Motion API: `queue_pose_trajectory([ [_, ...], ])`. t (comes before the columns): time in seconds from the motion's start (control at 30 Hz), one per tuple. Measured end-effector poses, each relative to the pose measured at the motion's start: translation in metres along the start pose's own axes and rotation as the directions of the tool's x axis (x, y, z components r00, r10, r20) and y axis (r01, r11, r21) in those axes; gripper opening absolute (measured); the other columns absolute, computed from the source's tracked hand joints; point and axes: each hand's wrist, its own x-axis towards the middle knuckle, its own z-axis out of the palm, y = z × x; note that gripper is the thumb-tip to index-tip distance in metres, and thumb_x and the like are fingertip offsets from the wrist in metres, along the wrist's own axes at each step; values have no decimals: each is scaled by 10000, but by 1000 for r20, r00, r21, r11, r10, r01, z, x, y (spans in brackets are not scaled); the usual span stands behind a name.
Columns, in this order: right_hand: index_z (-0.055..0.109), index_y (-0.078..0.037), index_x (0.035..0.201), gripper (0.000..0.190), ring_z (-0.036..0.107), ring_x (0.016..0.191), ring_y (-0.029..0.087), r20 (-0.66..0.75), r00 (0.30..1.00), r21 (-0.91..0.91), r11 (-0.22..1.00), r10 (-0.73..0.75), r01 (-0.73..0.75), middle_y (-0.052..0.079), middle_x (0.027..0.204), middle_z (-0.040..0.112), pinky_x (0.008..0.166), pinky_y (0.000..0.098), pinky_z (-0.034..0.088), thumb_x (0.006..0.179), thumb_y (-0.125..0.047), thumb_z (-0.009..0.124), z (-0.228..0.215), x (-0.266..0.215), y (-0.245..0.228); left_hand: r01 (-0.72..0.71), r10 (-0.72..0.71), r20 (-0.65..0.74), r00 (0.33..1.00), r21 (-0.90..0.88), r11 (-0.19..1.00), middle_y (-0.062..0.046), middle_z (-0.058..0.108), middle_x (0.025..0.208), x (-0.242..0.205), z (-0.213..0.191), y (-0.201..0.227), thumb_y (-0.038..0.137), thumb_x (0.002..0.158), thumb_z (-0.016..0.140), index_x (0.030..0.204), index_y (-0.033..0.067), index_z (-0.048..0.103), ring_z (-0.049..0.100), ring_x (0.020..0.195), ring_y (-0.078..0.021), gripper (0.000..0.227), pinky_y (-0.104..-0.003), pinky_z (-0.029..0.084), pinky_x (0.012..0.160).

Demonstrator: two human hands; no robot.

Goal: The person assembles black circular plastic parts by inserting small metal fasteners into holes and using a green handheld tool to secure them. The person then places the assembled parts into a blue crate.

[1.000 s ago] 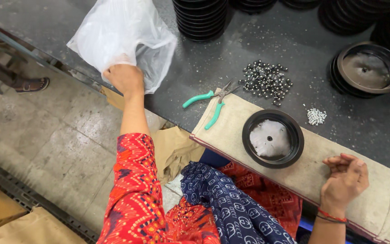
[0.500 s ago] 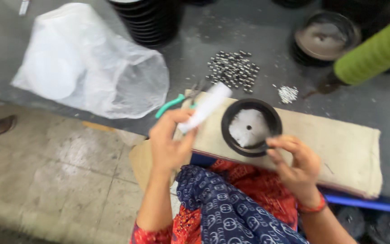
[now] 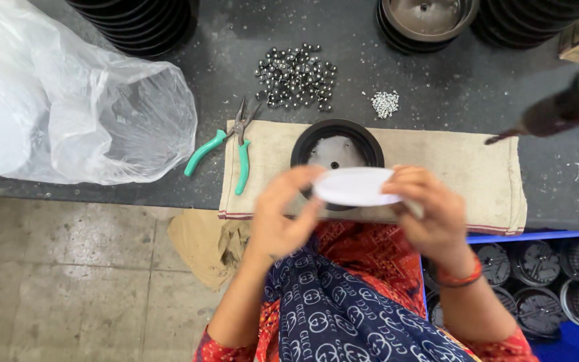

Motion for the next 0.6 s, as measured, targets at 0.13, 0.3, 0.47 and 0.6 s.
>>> queue_pose_trajectory([
  [0.13,639,-12,1156,315,638,1223,260,-64,982,279,948,175,-151,109,1158,671,1221,462,465,893,160,654,-12,-8,22,446,-398,-203,895,353,823,-82,725,998,12,1,-17,181,830,800,1161,67,695,690,763,-271,366,-387,553,693],
  [0.3,649,-26,1135,271,646,1258,253,38,993,391,913,111,-117,88,1154,685,1230,466,469,922,141,651,-3,-10,41,193,-113,-208,971,413,890,-90,712,956,20,24,-16,163,832,787,1063,64,711,696,809,-266,261,-385,557,723],
  [0.47,660,-44,1150,328,614,1294,297,81,995,312,947,52,-75,92,1154,678,1164,440,481,869,124,681,6,-13,44,-188,202,-40,978,235,954,-107,684,1209,22,21,-5,163,908,788,1147,92,707,675,1089,-338,262,-410,566,930],
  [0.6,641,-67,1192,417,578,1269,333,-105,994,-73,997,-23,15,160,1305,592,1102,414,495,815,57,769,18,-22,40,-122,123,129,984,-10,992,-209,592,1479,14,32,5,287,934,783,1373,66,635,638,1340,-402,513,-441,529,1111],
])
